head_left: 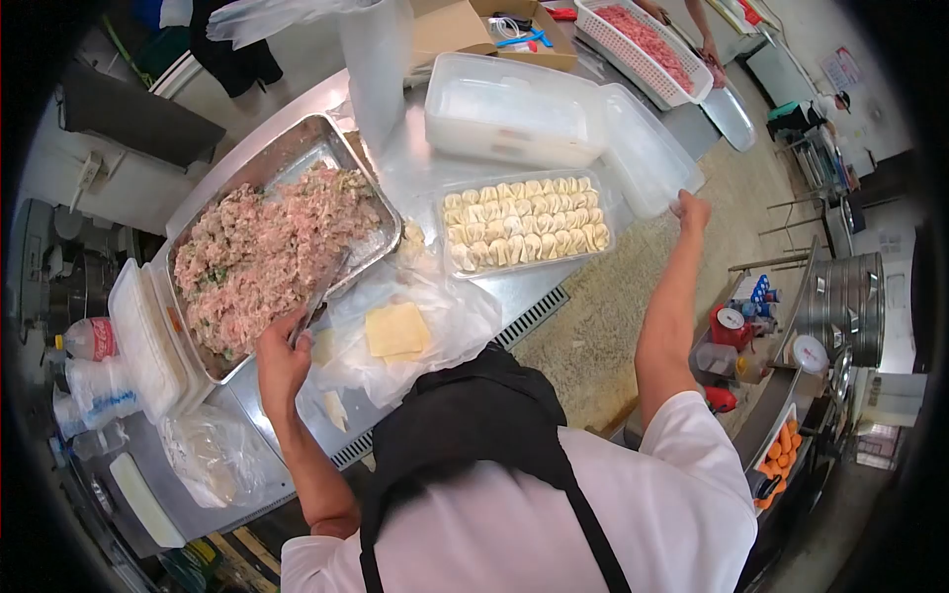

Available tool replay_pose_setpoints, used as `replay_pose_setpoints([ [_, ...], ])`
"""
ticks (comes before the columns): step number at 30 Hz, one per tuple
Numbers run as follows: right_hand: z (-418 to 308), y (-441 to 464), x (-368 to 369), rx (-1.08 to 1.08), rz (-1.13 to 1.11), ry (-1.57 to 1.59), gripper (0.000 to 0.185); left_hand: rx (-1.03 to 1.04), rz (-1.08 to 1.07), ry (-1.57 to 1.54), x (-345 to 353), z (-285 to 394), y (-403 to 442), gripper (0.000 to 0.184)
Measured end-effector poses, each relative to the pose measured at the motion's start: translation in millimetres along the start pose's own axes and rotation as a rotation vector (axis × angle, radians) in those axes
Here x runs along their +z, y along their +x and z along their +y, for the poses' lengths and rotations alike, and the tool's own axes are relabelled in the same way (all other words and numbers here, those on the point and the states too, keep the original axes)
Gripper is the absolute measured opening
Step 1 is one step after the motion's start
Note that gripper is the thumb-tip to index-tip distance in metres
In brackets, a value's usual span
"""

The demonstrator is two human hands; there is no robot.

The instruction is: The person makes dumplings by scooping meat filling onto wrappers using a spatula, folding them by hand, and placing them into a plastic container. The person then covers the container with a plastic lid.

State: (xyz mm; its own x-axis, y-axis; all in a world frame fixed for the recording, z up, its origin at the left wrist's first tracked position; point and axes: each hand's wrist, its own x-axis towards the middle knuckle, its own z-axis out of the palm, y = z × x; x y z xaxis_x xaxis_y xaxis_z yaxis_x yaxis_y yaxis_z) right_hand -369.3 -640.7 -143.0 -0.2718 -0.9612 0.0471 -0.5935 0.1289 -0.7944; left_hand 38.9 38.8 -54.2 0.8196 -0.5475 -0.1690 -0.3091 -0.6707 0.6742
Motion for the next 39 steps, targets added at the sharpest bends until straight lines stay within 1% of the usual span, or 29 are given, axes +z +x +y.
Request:
replay_pose_setpoints([
  [1, -4, 2, -2, 0.1, -0.005, 0.307, 0.035, 0.002, -0.001, -0.001, 1, 2, 1, 0.037],
  [2, -8, 5, -7, 0.1, -0.003, 0.307, 0.035, -0.007, 0.011, 0.004, 1, 4, 1, 0.037],
  [4, -8, 25, -22, 0.104, 0.127, 0.558, 0.033, -0.017, 0.024, 0.009, 2, 6, 1, 0.038],
  [6, 21, 70, -44, -0.017, 0.204, 0.491, 0.031, -0.055, 0.055, -0.001, 3, 8, 1, 0.037],
  [8, 11, 64, -79, 0.011, 0.19, 0.658, 0.03, -0.077, 0.043, 0.042, -1, 13, 0, 0.038],
  [10, -22, 16, -120, -0.016, 0.146, 0.688, 0.03, -0.094, 0.029, 0.085, -2, 14, -1, 0.038],
  [11, -34, -10, -135, -0.041, 0.105, 0.716, 0.029, -0.065, 0.055, 0.134, -3, 11, -3, 0.039],
  [12, -32, -21, -145, -0.035, 0.105, 0.714, 0.029, -0.035, 0.08, 0.185, -4, 10, -4, 0.039],
  [13, -28, -30, -151, -0.085, 0.033, 0.732, 0.03, -0.037, 0.076, 0.193, -5, 11, -5, 0.039],
  [14, -24, -39, -156, -0.136, -0.041, 0.751, 0.031, 0.061, 0.135, 0.236, -7, 14, -5, 0.039],
  [15, -29, -57, -157, -0.128, -0.042, 0.751, 0.031, 0.161, 0.195, 0.278, -8, 18, -5, 0.039],
  [16, -40, -85, -153, -0.146, -0.115, 0.7, 0.033, 0.161, 0.193, 0.284, -8, 26, -4, 0.039],
  [18, -49, -135, -133, -0.151, -0.213, 0.586, 0.036, 0.231, 0.09, -0.071, 0, 49, 1, 0.04],
  [20, -67, -205, -102, -0.116, -0.313, 0.45, 0.038, 0.289, -0.216, -0.584, 33, 63, 15, 0.054],
  [21, -83, -244, -86, -0.099, -0.393, 0.372, 0.039, 0.296, -0.225, -0.582, 44, 75, 15, 0.054],
  [22, -73, -258, -69, -0.069, -0.423, 0.366, 0.038, 0.19, -0.328, -0.826, 55, 88, 14, 0.062],
  [23, -71, -274, -61, -0.076, -0.508, 0.367, 0.038, 0.076, -0.434, -1.066, 66, 99, 13, 0.072],
  [24, -70, -289, -58, -0.081, -0.594, 0.366, 0.038, 0.08, -0.447, -1.064, 79, 107, 13, 0.072],
  [25, -71, -301, -56, -0.078, -0.586, 0.366, 0.038, 0.152, -0.302, -1.004, 94, 112, 13, 0.075],
  [26, -72, -310, -55, -0.062, -0.66, 0.416, 0.036, 0.224, -0.154, -0.941, 101, 115, 15, 0.078],
  [27, -72, -314, -54, -0.045, -0.737, 0.466, 0.034, 0.226, -0.158, -0.939, 101, 116, 17, 0.078],
  [29, -71, -300, -61, -0.034, -0.699, 0.442, 0.031, 0.182, -0.133, -1.089, 94, 109, 21, 0.072],
  [30, -69, -290, -63, -0.027, -0.665, 0.415, 0.029, 0.237, -0.048, -1.045, 85, 107, 26, 0.066],
  [31, -66, -278, -59, -0.016, -0.663, 0.411, 0.029, 0.236, 0.018, -1.052, 72, 105, 27, 0.065],
  [33, -61, -254, -48, -0.176, -0.353, 0.46, 0.025, 0.2, 0.123, -0.996, 40, 95, 29, 0.061],
  [34, -60, -249, -50, -0.176, -0.353, 0.46, 0.025, 0.18, 0.177, -0.938, 22, 82, 31, 0.061],
  [36, -63, -242, -51, -0.569, -0.272, 0.005, 0.024, 0.149, 0.266, -0.852, -9, 61, 33, 0.061],
  [37, -68, -248, -50, -0.571, -0.278, 0.007, 0.024, 0.142, 0.302, -0.823, -22, 58, 32, 0.061],
  [39, -75, -277, -45, -0.802, -0.532, 0.027, 0.025, 0.27, 0.479, -0.913, -42, 54, 24, 0.062],
])
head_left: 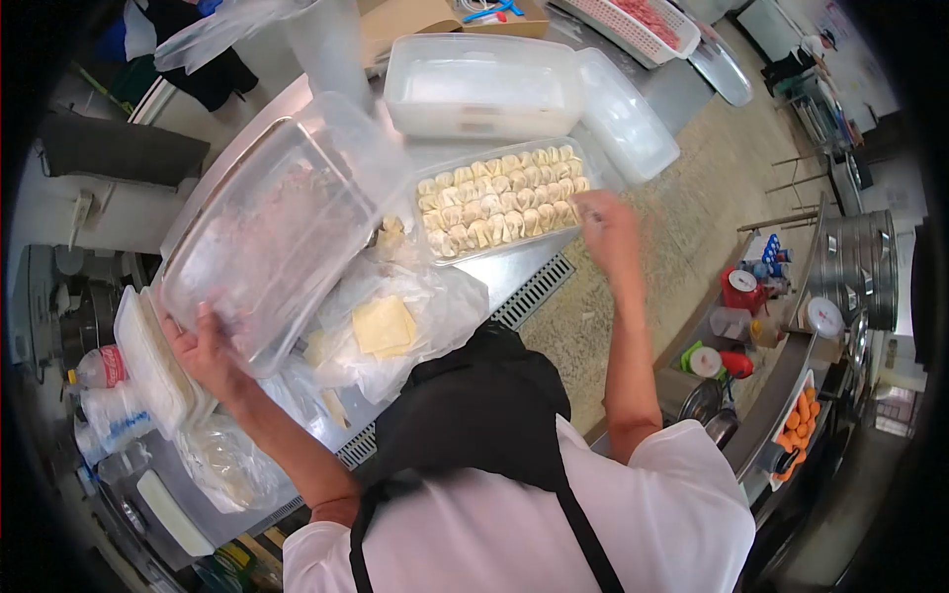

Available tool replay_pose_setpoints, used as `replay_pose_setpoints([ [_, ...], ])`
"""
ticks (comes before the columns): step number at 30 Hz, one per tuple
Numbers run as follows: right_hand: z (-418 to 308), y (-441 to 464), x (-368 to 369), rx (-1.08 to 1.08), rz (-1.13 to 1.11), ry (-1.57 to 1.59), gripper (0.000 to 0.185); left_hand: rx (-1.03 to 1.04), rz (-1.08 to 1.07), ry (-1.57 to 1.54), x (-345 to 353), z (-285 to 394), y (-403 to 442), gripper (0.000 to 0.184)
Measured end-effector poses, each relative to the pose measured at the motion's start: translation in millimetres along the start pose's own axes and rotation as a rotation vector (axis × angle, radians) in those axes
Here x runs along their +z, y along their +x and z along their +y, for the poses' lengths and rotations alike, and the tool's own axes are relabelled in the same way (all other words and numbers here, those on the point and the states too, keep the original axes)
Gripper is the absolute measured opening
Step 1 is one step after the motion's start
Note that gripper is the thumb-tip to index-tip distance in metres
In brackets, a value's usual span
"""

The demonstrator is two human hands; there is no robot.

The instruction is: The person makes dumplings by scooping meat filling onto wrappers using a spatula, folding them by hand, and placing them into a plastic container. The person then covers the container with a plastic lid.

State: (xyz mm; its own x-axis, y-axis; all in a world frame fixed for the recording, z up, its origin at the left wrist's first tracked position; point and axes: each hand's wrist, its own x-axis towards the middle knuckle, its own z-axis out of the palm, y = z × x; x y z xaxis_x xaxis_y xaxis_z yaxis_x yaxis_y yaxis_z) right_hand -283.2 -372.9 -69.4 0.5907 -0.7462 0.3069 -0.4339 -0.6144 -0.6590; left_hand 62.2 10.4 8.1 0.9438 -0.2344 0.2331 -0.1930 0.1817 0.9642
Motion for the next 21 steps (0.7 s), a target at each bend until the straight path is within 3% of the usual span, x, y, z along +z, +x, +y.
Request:
replay_pose_setpoints([
  [4, -61, -33, 64, -0.213, -0.386, -0.022, 0.036, 0.115, 0.124, 0.077, -26, 10, -2, 0.062],
  [6, -79, -50, 94, -0.383, -0.383, -0.059, 0.052, 0.12, 0.171, 0.074, -33, 11, -8, 0.061],
  [12, -92, -66, 127, -0.249, -0.531, -0.222, 0.069, 0.058, 0.277, 0.089, -40, 18, -26, 0.06],
  [21, -66, -65, 115, -0.131, -0.474, -0.362, 0.072, 0.085, 0.294, 0.097, -38, 14, -28, 0.061],
])
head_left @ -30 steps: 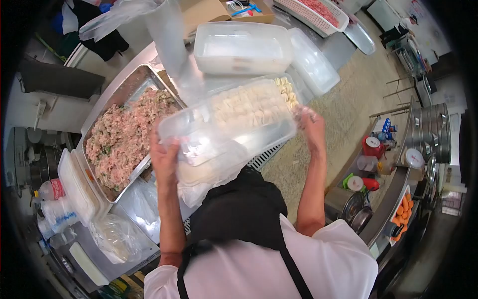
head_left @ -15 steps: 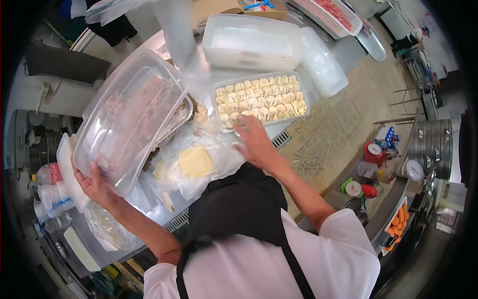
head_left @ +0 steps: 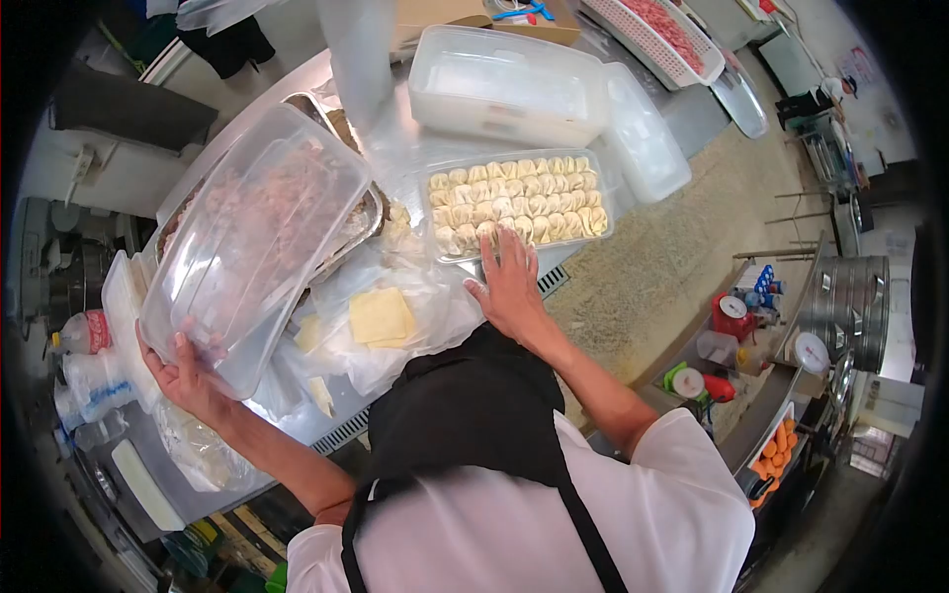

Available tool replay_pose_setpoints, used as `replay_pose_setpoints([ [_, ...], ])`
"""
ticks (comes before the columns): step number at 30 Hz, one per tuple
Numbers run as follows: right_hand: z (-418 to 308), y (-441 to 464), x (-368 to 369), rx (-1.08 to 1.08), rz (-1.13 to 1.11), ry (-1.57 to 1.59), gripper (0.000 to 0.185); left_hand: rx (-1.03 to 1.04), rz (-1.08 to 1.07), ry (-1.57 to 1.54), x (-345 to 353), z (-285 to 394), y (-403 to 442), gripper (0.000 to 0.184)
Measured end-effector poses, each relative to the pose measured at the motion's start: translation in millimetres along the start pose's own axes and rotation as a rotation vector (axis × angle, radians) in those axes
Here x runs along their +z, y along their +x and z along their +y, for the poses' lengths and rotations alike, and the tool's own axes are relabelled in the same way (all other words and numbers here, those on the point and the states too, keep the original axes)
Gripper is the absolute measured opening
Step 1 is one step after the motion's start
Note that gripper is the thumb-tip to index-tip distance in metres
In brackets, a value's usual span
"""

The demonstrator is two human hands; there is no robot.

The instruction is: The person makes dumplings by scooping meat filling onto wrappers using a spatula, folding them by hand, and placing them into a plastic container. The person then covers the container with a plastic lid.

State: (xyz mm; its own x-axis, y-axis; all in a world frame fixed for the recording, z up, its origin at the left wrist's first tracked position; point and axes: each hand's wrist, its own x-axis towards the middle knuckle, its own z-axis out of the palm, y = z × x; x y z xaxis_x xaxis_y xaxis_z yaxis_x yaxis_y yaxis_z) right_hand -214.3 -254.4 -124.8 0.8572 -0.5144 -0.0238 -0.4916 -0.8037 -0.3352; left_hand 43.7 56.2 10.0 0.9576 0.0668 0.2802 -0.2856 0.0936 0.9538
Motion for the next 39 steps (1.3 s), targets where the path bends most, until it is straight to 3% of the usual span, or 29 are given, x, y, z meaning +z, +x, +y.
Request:
replay_pose_setpoints([
  [9, 17, -3, -17, 0.215, 0.045, -0.006, 0.078, -0.025, -0.02, -0.025, 9, 1, -1, 0.06],
  [16, 30, -5, -16, 0.198, 0.044, -0.006, 0.079, -0.034, -0.04, -0.029, 10, 0, -1, 0.06],
  [21, 51, -1, -19, 0.371, 0.099, -0.032, 0.08, -0.016, -0.043, -0.01, 9, 1, -1, 0.06],
  [30, 86, 5, -28, 0.488, 0.123, 0.035, 0.076, -0.064, -0.059, -0.028, 20, 8, -5, 0.06],
  [34, 76, 4, -44, 0.439, 0.106, -0.023, 0.074, -0.068, -0.074, -0.027, 22, 8, -5, 0.059],
  [39, 24, 17, -18, -0.042, 0.089, 0.078, 0.069, -0.078, -0.138, -0.096, 27, 3, -4, 0.058],
])
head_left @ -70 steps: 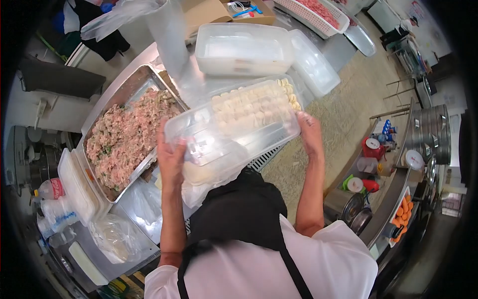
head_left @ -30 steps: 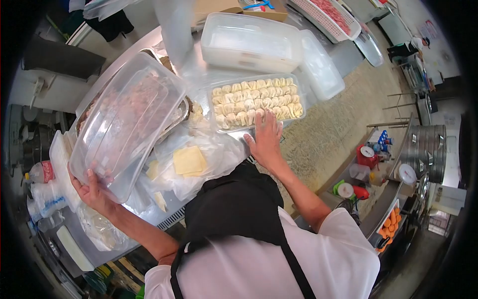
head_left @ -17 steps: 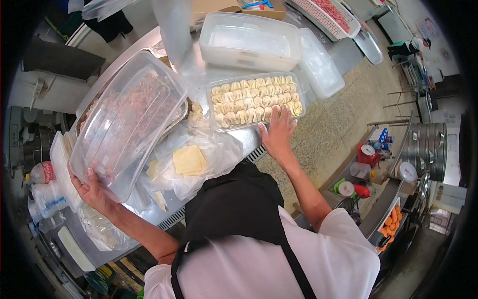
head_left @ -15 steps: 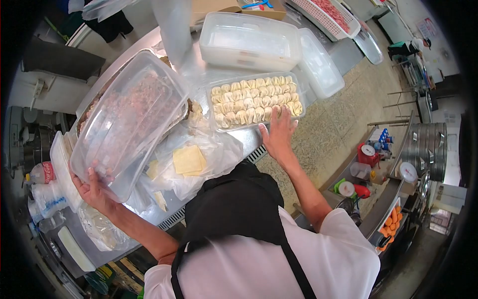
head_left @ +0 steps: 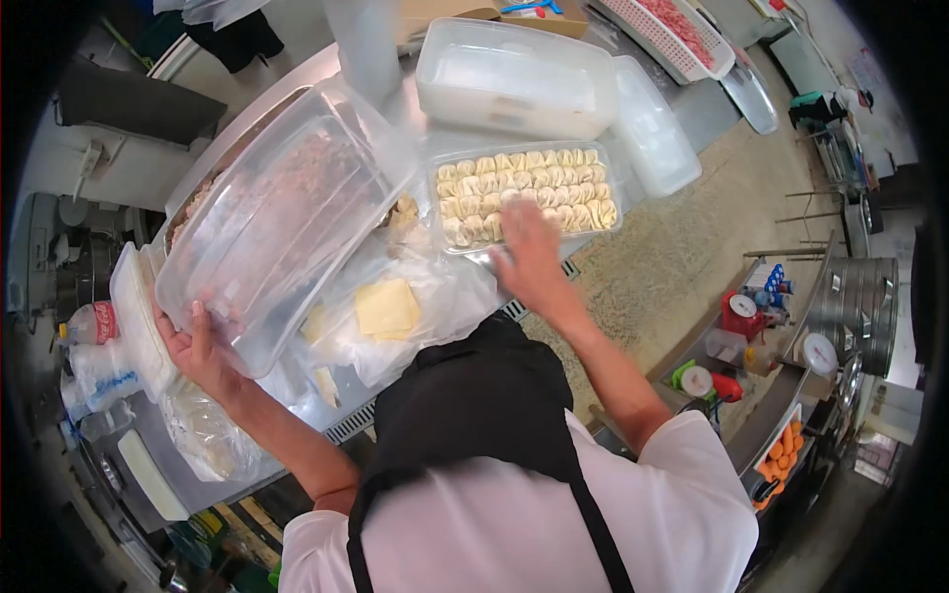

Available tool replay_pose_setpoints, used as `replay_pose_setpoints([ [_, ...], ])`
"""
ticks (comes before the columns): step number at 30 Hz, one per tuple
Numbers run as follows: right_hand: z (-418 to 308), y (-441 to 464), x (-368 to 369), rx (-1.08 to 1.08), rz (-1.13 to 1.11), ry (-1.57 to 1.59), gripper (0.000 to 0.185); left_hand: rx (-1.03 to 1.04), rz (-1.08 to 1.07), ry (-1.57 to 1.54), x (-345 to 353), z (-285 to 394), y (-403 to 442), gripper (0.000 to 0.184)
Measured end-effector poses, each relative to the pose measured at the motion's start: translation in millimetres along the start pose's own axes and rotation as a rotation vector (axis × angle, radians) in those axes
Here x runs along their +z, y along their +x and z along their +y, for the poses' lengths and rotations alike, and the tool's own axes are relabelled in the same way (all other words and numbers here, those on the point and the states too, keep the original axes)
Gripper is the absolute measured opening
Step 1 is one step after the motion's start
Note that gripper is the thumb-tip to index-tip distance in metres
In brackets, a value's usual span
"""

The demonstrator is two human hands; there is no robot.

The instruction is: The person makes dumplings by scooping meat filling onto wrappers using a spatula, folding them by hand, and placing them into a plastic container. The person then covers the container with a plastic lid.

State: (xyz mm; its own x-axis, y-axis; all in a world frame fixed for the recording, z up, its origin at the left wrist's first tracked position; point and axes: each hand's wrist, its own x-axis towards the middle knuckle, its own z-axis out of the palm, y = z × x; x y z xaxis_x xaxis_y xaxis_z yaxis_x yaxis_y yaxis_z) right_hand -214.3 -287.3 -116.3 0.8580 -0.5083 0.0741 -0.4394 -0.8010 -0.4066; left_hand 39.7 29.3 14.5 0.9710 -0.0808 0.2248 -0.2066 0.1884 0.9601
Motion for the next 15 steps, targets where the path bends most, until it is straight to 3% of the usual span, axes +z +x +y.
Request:
replay_pose_setpoints([
  [3, -33, 12, 24, -0.105, 0.004, 0.056, 0.07, 0.014, -0.026, 0.021, 2, 0, 0, 0.058],
  [15, -28, 19, 12, 0.051, -0.055, -0.053, 0.073, 0.033, 0.07, 0.052, -20, -2, -6, 0.059],
])
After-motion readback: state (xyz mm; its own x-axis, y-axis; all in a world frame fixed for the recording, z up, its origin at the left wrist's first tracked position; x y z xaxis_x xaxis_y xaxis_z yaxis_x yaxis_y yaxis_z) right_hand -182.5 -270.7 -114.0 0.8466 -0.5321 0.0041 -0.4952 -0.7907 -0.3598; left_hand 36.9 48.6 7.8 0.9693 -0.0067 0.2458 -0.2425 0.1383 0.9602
